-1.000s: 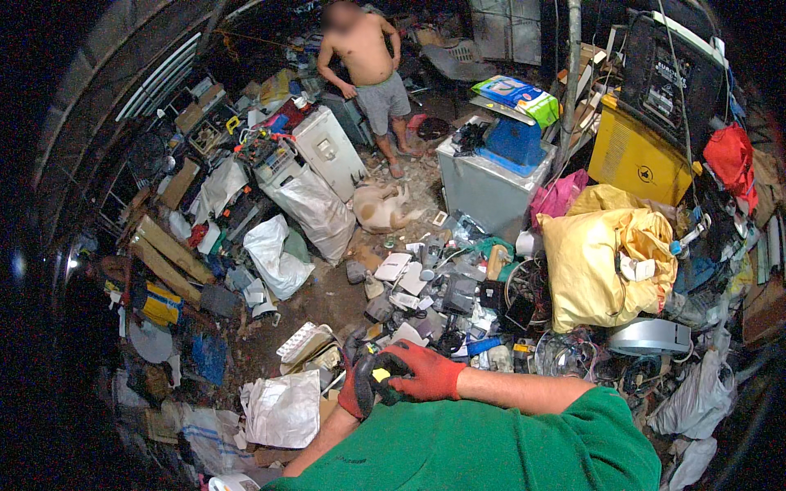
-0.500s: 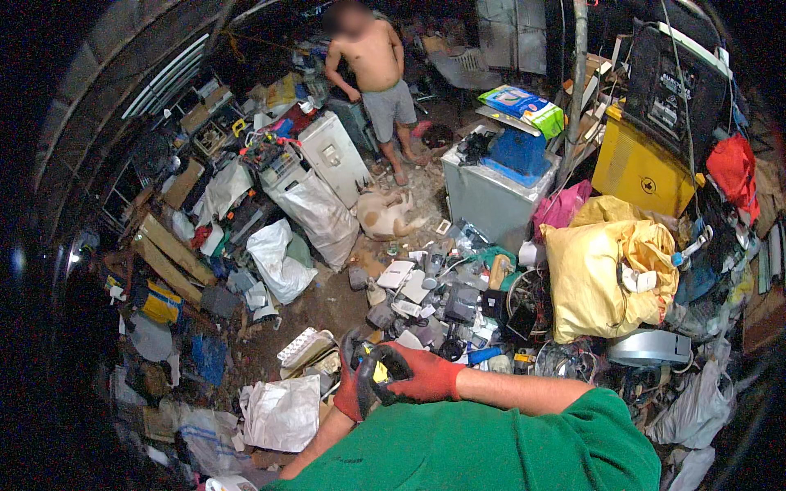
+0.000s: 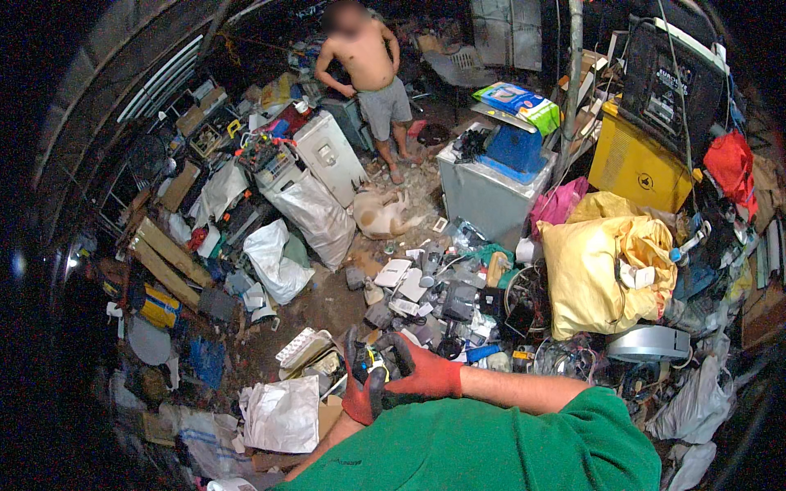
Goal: The person uses a screwdriver and pliers to disassemble a circuit board and other electronic components from a pile of scrap.
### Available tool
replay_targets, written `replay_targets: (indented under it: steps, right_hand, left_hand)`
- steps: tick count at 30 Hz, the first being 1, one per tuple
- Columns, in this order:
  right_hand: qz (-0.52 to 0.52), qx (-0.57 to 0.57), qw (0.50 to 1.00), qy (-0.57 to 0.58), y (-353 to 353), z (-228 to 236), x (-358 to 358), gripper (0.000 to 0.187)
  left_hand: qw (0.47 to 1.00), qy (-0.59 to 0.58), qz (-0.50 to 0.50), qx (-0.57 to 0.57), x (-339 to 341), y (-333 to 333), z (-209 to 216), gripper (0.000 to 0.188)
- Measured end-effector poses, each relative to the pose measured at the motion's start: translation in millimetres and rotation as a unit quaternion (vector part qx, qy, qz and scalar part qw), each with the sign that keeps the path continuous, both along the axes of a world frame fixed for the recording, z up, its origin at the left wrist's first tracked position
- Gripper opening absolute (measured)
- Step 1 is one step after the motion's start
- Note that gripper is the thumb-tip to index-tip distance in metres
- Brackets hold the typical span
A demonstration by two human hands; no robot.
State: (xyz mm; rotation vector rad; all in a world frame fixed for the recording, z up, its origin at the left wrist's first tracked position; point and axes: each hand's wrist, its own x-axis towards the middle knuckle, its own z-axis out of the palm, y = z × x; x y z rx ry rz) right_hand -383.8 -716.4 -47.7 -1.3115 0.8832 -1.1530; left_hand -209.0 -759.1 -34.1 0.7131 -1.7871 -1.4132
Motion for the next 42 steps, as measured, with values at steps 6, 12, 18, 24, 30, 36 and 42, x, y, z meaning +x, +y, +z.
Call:
replay_targets:
  steps: [6, 12, 18, 24, 30, 36, 42]
  right_hand:
    - [0.03, 0.018, 0.999, -0.014, 1, 2, -1, 0.078]
    - [0.033, -0.007, 0.999, -0.014, -2, 3, 1, 0.081]
    - [0.041, -0.002, 0.999, 0.021, 2, 10, -6, 0.087]
    - [0.073, 0.028, 0.992, 0.099, 5, 37, -5, 0.092]
    - [0.086, 0.084, 0.985, 0.127, 8, 53, -6, 0.08]
    - [0.093, -0.024, 0.994, 0.056, 7, 28, 4, 0.087]
    - [0.099, -0.027, 0.994, 0.038, 13, 14, 8, 0.085]
  left_hand:
    - [0.997, -0.033, 0.061, -0.035, 0, 5, 3, 0.077]
    - [0.998, 0.014, 0.058, -0.007, 2, 6, -12, 0.074]
    - [0.998, 0.0, 0.03, 0.06, 18, -12, -28, 0.058]
    - [0.994, 0.012, -0.008, 0.111, 19, -8, -5, 0.072]
    - [0.98, -0.06, -0.107, 0.155, 35, -17, 27, 0.084]
    - [0.988, -0.046, -0.089, 0.114, 39, -6, 23, 0.093]
    - [0.993, -0.06, 0.02, 0.1, 34, 23, 18, 0.091]
